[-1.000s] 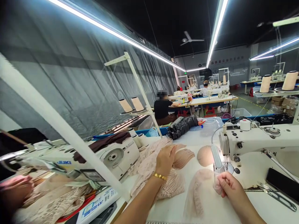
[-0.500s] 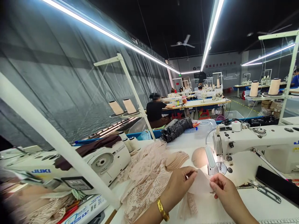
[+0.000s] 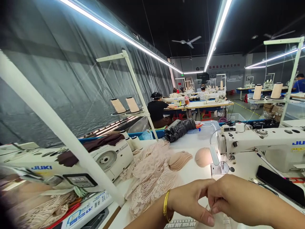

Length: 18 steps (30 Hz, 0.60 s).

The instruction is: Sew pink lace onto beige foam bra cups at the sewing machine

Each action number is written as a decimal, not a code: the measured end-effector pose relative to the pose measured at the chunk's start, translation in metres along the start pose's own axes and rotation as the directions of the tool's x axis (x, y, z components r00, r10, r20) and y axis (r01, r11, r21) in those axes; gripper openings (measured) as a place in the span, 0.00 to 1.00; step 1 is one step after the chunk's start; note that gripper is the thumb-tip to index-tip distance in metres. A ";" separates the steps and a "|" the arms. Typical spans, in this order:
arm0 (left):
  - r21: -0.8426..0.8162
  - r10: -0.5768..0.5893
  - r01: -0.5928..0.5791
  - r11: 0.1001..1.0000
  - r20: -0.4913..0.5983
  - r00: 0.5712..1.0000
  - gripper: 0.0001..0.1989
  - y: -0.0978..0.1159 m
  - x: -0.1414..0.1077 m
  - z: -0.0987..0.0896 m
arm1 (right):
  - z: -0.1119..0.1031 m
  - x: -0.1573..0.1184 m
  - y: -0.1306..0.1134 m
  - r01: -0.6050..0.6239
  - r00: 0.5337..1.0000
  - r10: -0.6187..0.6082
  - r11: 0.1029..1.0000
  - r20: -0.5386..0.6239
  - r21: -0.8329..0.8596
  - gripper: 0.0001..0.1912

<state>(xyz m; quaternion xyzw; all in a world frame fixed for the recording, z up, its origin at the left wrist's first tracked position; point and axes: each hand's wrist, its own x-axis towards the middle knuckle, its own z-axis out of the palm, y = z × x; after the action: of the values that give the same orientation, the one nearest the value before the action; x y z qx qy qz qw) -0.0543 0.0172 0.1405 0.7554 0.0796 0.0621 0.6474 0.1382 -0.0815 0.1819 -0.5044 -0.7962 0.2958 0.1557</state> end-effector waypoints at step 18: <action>0.979 0.352 0.158 0.132 -0.195 0.916 0.09 -0.064 -0.030 -0.034 | 0.083 0.058 0.099 0.176 0.615 -0.650 0.665 -0.447 -0.725 0.17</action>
<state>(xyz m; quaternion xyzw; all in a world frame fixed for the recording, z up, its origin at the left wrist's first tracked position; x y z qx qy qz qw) -0.0930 0.0538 0.0830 0.9666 0.1742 0.1828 -0.0444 0.1375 -0.0240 0.0524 -0.3841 -0.8310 -0.2336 0.3276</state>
